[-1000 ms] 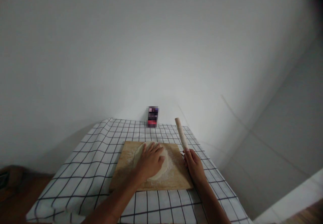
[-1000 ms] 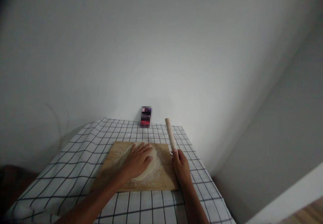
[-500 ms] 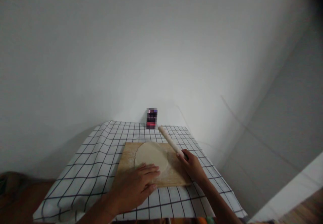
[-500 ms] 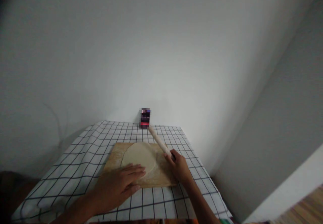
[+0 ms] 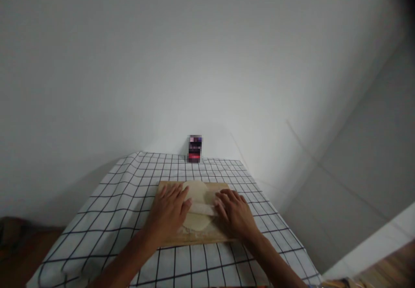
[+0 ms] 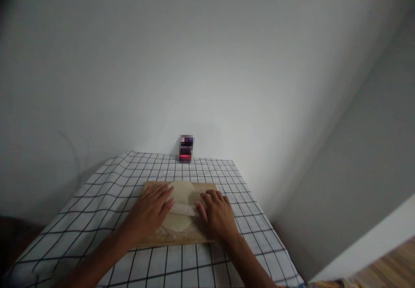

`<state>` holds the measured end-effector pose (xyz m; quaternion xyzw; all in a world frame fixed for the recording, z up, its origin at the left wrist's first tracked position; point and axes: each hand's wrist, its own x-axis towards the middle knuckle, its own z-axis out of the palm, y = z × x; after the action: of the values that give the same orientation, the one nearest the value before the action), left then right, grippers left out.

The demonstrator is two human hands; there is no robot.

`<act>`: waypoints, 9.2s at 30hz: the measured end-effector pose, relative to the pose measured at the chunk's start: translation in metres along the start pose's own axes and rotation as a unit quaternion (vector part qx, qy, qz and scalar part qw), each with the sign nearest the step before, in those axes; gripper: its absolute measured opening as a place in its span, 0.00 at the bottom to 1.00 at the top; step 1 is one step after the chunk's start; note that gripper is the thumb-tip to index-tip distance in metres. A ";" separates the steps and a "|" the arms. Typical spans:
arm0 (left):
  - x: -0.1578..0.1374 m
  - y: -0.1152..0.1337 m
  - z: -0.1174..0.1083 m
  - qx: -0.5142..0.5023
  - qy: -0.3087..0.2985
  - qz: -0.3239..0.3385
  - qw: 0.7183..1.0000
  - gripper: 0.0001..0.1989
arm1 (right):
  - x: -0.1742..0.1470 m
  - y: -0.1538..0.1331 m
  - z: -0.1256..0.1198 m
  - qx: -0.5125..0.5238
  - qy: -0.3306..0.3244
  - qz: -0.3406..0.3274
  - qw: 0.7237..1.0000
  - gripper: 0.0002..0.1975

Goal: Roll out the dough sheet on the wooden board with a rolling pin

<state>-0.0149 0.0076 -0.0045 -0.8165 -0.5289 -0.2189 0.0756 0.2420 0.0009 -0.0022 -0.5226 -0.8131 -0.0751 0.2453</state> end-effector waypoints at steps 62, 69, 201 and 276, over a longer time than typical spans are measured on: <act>0.114 -0.045 0.030 0.008 -0.081 -0.144 0.986 0.22 | 0.126 0.047 0.056 0.068 -0.150 0.115 0.980 0.28; 0.055 -0.014 0.010 0.023 -0.049 -0.068 0.996 0.22 | 0.054 0.008 0.028 -0.009 -0.100 0.097 0.990 0.26; 0.019 0.009 -0.003 0.032 0.005 -0.038 0.999 0.24 | 0.085 0.019 0.022 0.075 -0.168 0.032 0.982 0.28; 0.066 -0.018 -0.011 0.040 -0.093 -0.085 0.991 0.25 | 0.181 0.027 0.073 0.031 -0.248 0.072 0.966 0.25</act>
<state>-0.0108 0.0665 0.0323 -0.7818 -0.6092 -0.1268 0.0398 0.1817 0.1873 0.0169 -0.5739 -0.8108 0.1001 0.0568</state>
